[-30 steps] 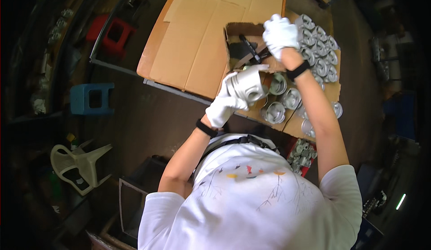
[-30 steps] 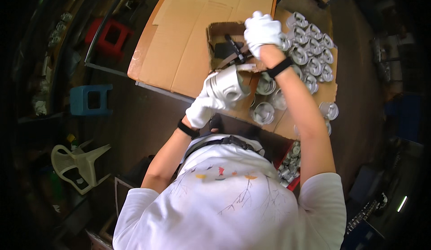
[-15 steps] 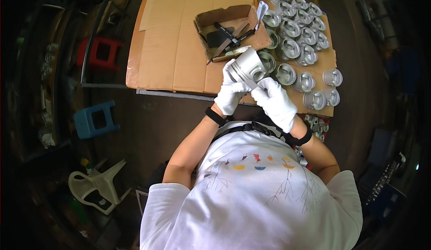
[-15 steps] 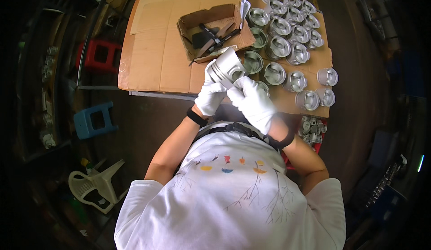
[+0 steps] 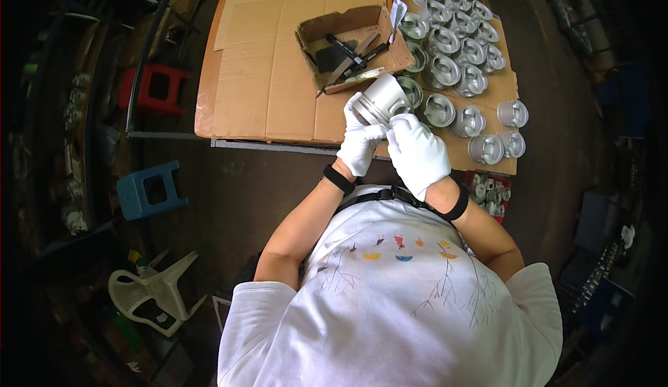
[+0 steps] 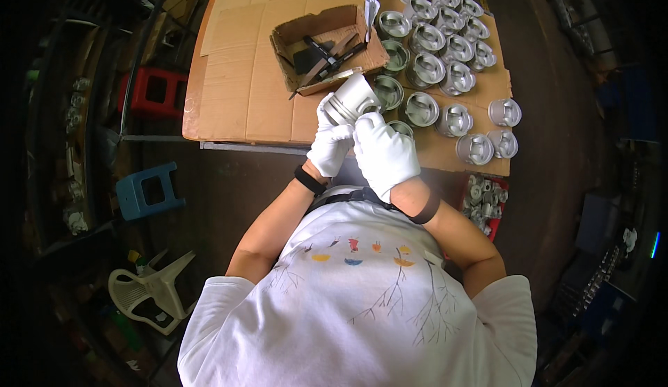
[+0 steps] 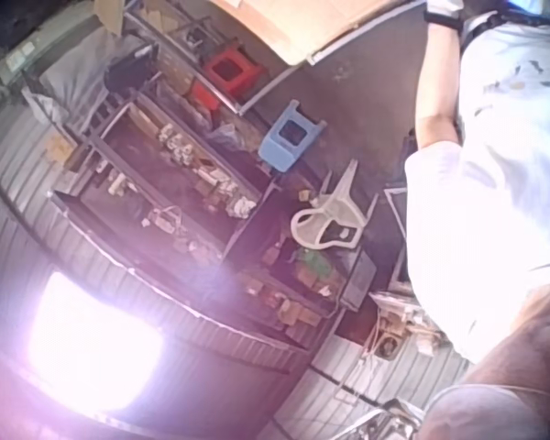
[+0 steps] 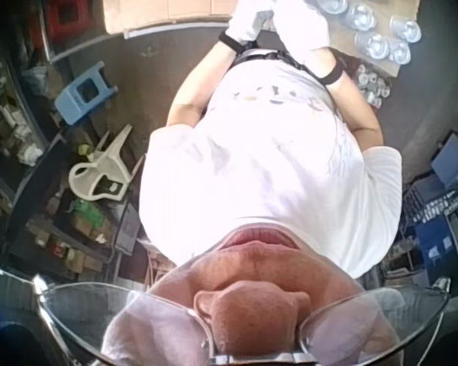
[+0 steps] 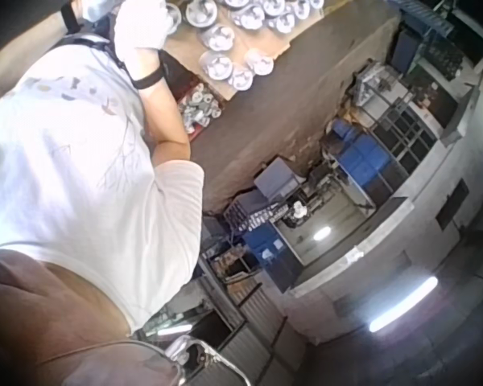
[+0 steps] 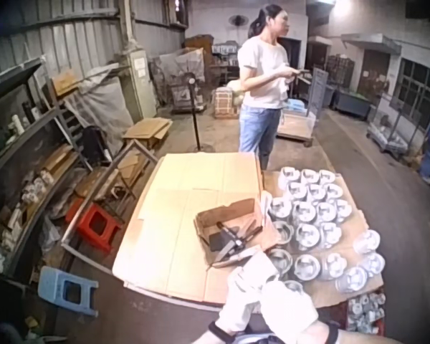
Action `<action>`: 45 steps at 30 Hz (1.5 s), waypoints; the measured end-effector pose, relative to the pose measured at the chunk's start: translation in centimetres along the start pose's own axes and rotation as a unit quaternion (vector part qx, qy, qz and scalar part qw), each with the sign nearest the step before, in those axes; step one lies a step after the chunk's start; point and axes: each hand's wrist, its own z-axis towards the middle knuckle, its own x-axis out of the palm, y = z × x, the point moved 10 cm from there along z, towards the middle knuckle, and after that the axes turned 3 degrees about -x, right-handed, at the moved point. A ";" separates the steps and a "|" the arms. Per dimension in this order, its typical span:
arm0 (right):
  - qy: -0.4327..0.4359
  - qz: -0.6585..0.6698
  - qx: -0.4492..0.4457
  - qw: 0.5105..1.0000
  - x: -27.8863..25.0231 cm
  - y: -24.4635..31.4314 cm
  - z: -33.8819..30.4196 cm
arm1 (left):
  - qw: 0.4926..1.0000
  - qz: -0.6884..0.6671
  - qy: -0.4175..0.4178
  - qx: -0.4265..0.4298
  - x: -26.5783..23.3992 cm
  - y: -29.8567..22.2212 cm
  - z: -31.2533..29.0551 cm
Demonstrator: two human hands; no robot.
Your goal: Inspecting and sorting metal engine pistons on a table in a fabrication workshop.
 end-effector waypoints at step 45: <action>0.015 -0.049 -0.026 0.998 0.2 -0.1 0.6 | 0.999 0.045 -0.020 0.015 -0.8 0.6 1.4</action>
